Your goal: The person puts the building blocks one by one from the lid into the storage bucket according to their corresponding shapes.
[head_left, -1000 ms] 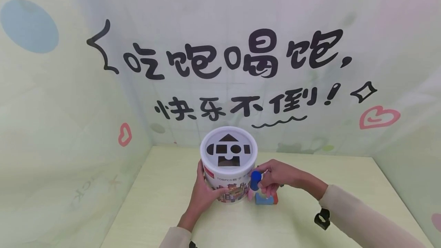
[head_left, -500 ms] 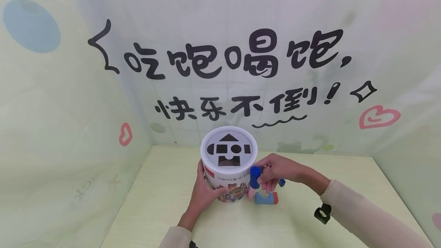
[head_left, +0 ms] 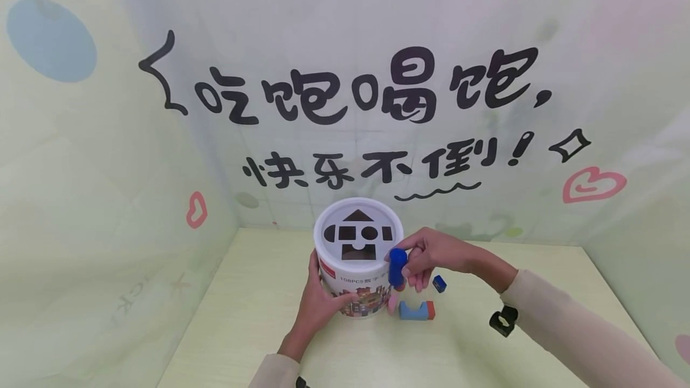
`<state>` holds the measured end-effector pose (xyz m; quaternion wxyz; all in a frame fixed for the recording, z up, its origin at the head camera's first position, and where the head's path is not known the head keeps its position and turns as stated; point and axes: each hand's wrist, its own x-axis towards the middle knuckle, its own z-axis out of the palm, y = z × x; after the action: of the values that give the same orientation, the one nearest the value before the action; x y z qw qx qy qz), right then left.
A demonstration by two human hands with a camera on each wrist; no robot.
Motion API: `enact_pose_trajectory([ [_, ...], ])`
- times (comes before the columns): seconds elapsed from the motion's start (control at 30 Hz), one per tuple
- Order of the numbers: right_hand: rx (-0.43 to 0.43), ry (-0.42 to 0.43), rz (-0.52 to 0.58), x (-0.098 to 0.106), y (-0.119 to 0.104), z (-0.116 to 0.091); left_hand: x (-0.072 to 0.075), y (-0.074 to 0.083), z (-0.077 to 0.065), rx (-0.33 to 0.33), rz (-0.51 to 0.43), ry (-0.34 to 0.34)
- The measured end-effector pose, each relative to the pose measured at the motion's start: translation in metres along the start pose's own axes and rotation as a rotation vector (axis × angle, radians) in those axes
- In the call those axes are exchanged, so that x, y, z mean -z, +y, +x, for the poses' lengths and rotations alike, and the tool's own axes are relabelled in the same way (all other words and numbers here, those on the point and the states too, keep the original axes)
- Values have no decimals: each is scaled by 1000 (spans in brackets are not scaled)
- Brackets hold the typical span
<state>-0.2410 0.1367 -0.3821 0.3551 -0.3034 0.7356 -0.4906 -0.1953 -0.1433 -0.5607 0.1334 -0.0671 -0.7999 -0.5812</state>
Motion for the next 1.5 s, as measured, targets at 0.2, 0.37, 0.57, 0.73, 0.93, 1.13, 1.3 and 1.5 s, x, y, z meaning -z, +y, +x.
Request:
enact_pose_trajectory([
  [0.2, 38, -15, 21, 2, -6, 5, 0, 0, 0, 7, -1, 2],
  [0.37, 70, -16, 37, 4, -8, 9, 0, -1, 0, 9, -2, -5],
  [0.57, 94, 34, 6, 8, -10, 15, 0, 1, 0, -14, -3, -7],
  [0.73, 79, 88, 0, 11, -12, 21, 0, 1, 0, -8, -23, -3],
  [0.93, 75, 152, 8, 16, -10, 32, 0, 2, 1, -1, -5, -12],
  [1.13, 68, 181, 12, 22, -8, 41, 0, 1, 2, -5, -27, -13],
  [1.3, 62, 212, 29, 22, -8, 46, 0, 3, 2, -5, -31, -17],
  [1.5, 61, 242, 66, 19, -6, 53, 4, 27, -3, -28, -41, -20],
])
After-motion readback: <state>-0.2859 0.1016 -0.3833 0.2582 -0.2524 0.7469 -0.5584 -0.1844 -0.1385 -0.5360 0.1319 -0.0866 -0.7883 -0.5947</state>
